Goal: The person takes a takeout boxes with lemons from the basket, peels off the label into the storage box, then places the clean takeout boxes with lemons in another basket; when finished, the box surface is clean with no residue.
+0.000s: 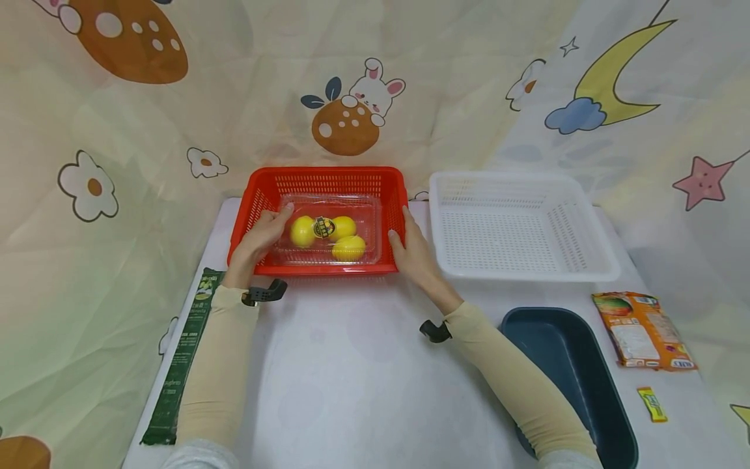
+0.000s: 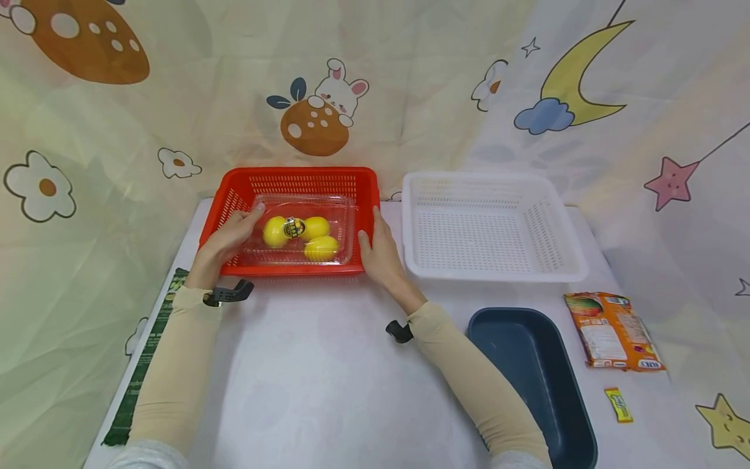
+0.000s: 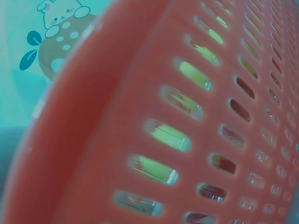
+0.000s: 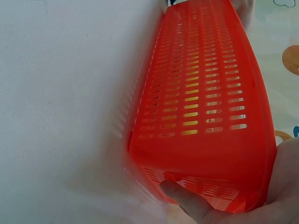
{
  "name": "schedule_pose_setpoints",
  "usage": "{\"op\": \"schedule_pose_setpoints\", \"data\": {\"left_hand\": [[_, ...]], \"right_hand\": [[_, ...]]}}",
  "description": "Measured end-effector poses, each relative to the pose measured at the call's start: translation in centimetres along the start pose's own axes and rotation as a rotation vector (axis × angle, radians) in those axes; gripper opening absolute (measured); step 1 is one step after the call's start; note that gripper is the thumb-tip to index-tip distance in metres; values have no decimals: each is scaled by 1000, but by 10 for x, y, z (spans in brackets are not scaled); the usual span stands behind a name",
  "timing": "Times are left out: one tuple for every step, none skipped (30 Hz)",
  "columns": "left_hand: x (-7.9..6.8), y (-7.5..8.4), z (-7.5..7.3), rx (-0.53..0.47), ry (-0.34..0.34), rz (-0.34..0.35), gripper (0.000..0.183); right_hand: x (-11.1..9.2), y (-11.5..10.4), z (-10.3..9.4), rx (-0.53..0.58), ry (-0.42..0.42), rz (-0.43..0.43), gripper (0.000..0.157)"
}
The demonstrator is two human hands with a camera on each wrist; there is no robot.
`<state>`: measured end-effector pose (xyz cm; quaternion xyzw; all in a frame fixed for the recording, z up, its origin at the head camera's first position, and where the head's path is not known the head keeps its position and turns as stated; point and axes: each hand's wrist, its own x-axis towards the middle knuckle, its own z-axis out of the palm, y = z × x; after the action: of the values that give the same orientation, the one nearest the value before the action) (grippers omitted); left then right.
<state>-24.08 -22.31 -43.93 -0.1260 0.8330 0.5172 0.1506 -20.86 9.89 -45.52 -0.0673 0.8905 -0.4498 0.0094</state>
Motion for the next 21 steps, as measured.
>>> {"op": "schedule_pose_setpoints", "data": {"left_hand": [[0,0,0,0,0,2,59],[-1,0,0,-2,-2,3,60],[-1,0,0,-4,-4,1,61],[-1,0,0,-8,-7,-2,64],[-1,1,0,-10,-11,-8,67],[-1,1,0,-12,-14,-16,70],[-1,1,0,-13,-19,-24,74],[-1,1,0,-15,-23,-30,76],[-1,1,0,-15,-25,-36,78],[0,1,0,-21,-28,-37,79],[-1,1,1,-23,-29,-39,79],[-1,2,1,-27,-28,-38,78],[-1,2,1,-31,-28,-36,76],[-1,2,1,-36,-26,-33,75],[-1,2,1,-38,-25,-32,74],[-1,2,1,-42,-25,-29,73],[-1,2,1,-42,-24,-28,74],[-1,2,1,-46,-25,-28,76],[-1,2,1,-46,-26,-30,78],[-1,2,0,-46,-26,-30,81],[-1,2,0,-46,-27,-32,85]], "right_hand": [[0,0,0,0,0,1,68],[0,0,0,1,0,1,68],[0,0,0,1,0,2,68],[0,0,0,3,0,3,68],[0,0,0,4,-2,3,68],[0,0,0,6,-2,4,68],[0,0,0,9,-4,3,68],[0,-1,0,11,-6,3,68],[0,-1,0,11,-6,5,68],[-1,-1,-1,12,-6,6,68],[-1,-1,-1,12,-6,7,68],[-1,-1,-1,12,-4,7,68],[-1,-1,-1,10,-4,6,67],[0,0,-1,8,-2,6,67],[0,0,-1,7,0,5,67],[0,0,-1,7,1,4,67],[0,0,-1,5,1,2,67],[0,1,-1,4,0,0,67],[0,1,-1,3,0,-1,67],[0,1,-1,3,0,-2,67],[0,1,-1,2,-2,-1,67]]}}
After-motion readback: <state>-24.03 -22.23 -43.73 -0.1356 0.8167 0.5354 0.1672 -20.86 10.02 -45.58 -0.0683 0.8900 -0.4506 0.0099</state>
